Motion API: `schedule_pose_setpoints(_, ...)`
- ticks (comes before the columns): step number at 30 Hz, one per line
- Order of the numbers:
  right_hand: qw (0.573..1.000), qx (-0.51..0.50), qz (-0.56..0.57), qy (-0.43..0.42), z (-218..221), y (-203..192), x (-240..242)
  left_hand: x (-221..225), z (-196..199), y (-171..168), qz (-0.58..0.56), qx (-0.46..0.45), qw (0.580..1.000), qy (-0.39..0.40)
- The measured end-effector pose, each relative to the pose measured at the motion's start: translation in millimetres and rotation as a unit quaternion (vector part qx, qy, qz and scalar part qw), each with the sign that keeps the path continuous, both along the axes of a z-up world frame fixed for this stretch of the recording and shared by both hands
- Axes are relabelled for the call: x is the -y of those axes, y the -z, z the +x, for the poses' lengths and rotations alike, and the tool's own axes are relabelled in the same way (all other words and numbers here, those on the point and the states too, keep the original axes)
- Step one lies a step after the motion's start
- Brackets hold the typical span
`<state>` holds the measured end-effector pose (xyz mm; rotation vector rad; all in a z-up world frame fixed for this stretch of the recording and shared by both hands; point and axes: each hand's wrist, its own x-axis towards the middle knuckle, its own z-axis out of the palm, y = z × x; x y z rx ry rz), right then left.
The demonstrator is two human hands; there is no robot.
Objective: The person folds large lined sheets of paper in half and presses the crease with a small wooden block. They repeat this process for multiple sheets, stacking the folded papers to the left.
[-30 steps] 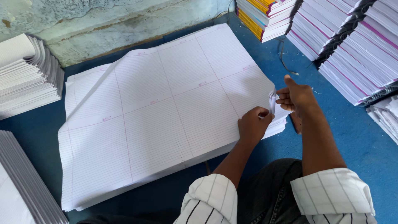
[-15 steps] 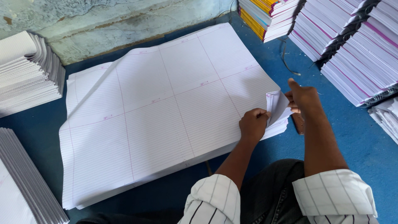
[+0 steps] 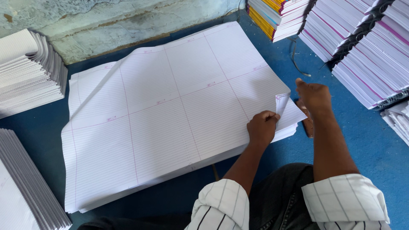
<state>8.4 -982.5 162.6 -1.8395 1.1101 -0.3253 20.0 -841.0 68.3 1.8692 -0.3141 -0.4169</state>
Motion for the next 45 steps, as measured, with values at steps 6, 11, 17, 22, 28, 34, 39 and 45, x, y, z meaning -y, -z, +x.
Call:
schedule_pose_setpoints(6, 0.997, -0.018, 0.06, -0.033, 0.4, 8.5, 2.7, -1.1, -1.5, -1.1, 0.006, 0.01, 1.0, 0.001)
schedule_pose_setpoints(11, 0.998, -0.041, 0.032, -0.039, 4.8, 18.4, 10.4, -0.9, -2.1, -1.8, 0.006, 0.014, 1.0, -0.001)
schedule_pose_setpoints(17, 0.998, -0.048, 0.0, -0.038, 7.7, 26.2, 16.4, -1.0, -1.9, -2.3, 0.012, 0.01, 1.0, 0.004)
schedule_pose_setpoints(22, 0.999, -0.016, -0.016, -0.028, 4.5, 28.4, 18.2, 0.1, -2.9, -0.5, 0.011, 0.013, 1.0, 0.003)
schedule_pose_setpoints(28, 0.995, -0.033, 0.085, -0.043, 1.6, 15.7, 5.3, -1.0, -4.0, 1.6, 0.019, 0.042, 0.999, 0.016)
schedule_pose_setpoints(34, 0.992, -0.08, 0.088, -0.038, 0.4, 2.2, -6.0, -4.0, -5.4, -0.9, 0.018, 0.065, 0.997, 0.025)
schedule_pose_setpoints(39, 0.992, -0.102, 0.073, -0.026, 2.7, 22.1, 8.2, -7.9, -5.7, -5.3, 0.009, 0.045, 0.999, 0.029)
schedule_pose_setpoints(45, 0.983, -0.162, 0.068, -0.057, 15.3, 60.5, 40.3, -12.3, -2.1, -3.5, -0.063, -0.01, 0.998, 0.011)
